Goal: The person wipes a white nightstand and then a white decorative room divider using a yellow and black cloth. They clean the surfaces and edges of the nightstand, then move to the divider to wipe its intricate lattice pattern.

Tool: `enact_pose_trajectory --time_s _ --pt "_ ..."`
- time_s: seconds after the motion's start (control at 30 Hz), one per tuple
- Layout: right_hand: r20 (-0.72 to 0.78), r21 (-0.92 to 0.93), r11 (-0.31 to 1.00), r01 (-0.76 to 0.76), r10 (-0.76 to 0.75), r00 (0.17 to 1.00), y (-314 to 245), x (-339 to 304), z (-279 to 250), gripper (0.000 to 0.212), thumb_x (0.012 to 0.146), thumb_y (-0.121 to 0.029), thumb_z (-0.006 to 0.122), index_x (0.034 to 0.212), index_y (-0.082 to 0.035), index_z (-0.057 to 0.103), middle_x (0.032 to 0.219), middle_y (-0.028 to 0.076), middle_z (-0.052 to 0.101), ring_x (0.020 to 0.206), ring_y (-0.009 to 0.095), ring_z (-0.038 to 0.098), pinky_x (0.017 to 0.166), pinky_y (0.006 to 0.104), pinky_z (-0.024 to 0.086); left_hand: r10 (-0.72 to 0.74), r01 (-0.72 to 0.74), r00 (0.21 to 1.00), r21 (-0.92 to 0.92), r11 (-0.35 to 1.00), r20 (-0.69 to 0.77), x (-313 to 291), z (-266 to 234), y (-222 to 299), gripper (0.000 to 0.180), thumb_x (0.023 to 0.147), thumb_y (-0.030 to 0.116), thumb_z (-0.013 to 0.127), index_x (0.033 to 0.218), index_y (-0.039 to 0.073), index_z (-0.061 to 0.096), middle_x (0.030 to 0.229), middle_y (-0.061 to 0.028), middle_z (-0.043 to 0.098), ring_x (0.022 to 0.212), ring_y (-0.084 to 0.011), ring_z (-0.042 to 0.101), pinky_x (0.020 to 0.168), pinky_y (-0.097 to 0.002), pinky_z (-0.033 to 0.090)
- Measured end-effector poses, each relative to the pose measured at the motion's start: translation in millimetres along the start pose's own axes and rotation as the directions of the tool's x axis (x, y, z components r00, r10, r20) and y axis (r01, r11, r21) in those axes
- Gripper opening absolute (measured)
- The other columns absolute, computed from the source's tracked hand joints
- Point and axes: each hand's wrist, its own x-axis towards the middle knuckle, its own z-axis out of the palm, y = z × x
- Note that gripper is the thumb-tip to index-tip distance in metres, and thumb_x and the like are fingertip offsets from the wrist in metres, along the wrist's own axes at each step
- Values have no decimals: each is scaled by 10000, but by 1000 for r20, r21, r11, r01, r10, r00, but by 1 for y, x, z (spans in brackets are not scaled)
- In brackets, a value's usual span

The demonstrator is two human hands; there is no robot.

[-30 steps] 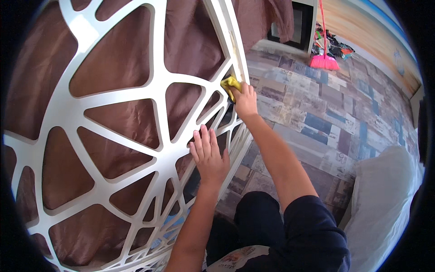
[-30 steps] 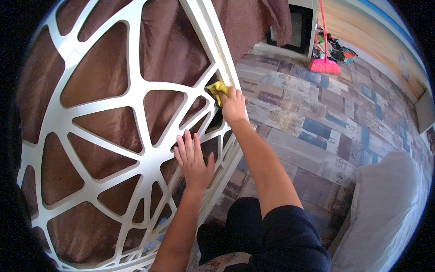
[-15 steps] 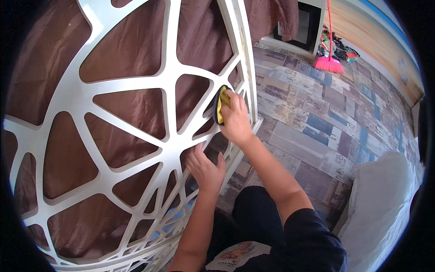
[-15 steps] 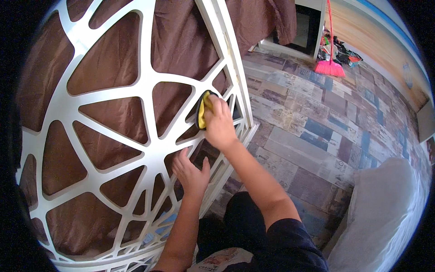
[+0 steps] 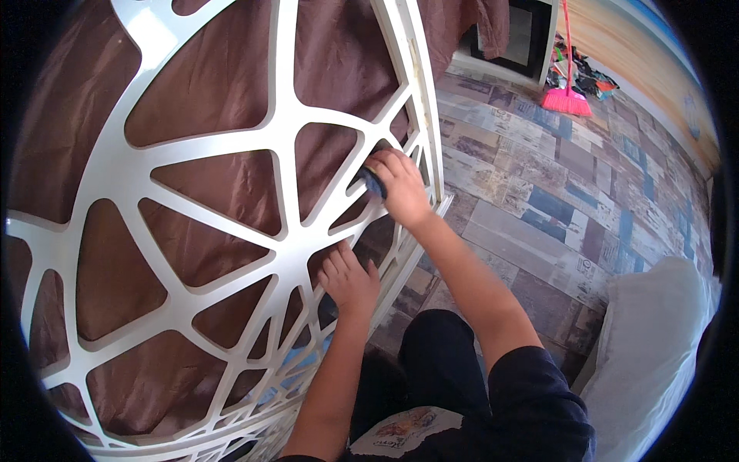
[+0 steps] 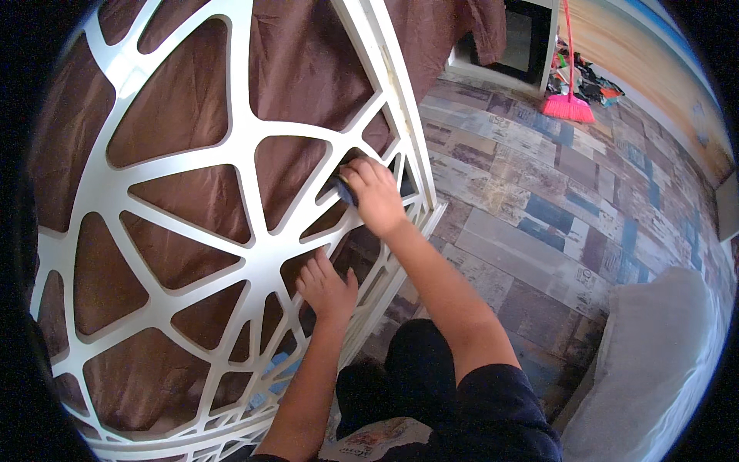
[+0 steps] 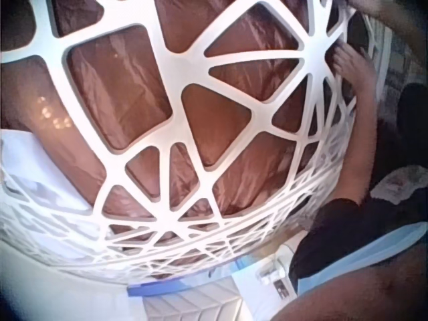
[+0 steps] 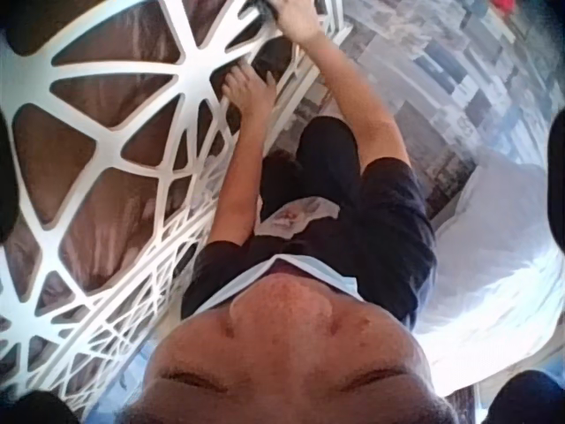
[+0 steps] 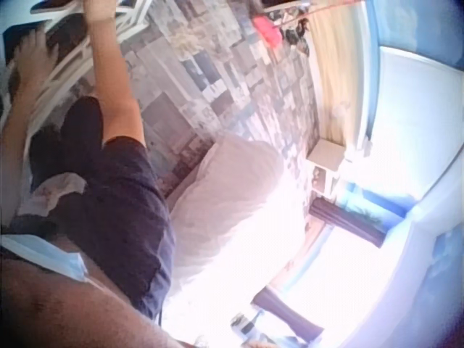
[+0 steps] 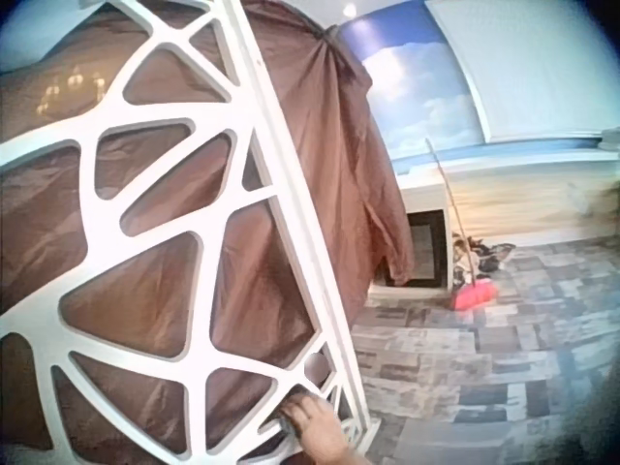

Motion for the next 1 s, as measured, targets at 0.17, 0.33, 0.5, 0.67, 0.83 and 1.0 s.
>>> enact_pose_trajectory --time_s 0.17,0.33,0.5,0.67,0.83,1.0 --pt "-122 121 990 -73 88 989 -21 -21 7 644 689 89 632 1314 -51 560 1291 167 525 1250 382 466 1055 448 383 -4 5 999 4 1000 -34 1 0 2 759 749 309 740 1360 20 395 1134 -165 507 1069 -355 487 890 -486 365" --pt "-46 -15 998 -57 57 997 -6 -59 14 590 776 25 579 1361 -5 506 1365 179 462 1289 400 436 1096 450 362 -7 9 998 19 1000 -69 4 1 4 722 734 295 745 1326 25 432 1090 -148 528 1035 -342 501 850 -475 372" --pt "80 -153 988 -9 22 997 -13 -59 16 462 832 -77 539 1289 -19 563 1282 147 525 1263 367 465 1141 483 324 -11 18 997 86 996 -79 2 7 2 665 735 304 738 1279 27 475 1076 -149 533 1007 -339 503 834 -471 371" --pt "48 188 975 -114 107 993 -69 -67 29 420 686 -15 654 1104 -41 630 1165 131 578 1158 355 524 1011 452 412 3 9 996 132 991 -94 2 26 -5 643 755 344 696 1273 19 496 1032 -102 531 960 -296 510 791 -427 369" --pt "112 360 915 -183 152 982 -112 -50 23 479 611 -45 722 1077 -15 615 1093 152 590 1088 382 530 954 455 398 9 4 992 111 994 -122 -3 31 -9 583 772 344 679 1235 14 546 1128 -127 537 1048 -322 492 870 -439 359" --pt "-9 236 968 -84 89 996 -78 -76 34 559 720 -45 720 1255 7 565 1256 195 561 1241 409 468 1061 476 364 87 -102 991 -156 982 -100 -12 6 -14 690 821 201 604 1426 -42 377 1431 -233 410 1300 -403 400 1101 -516 272"
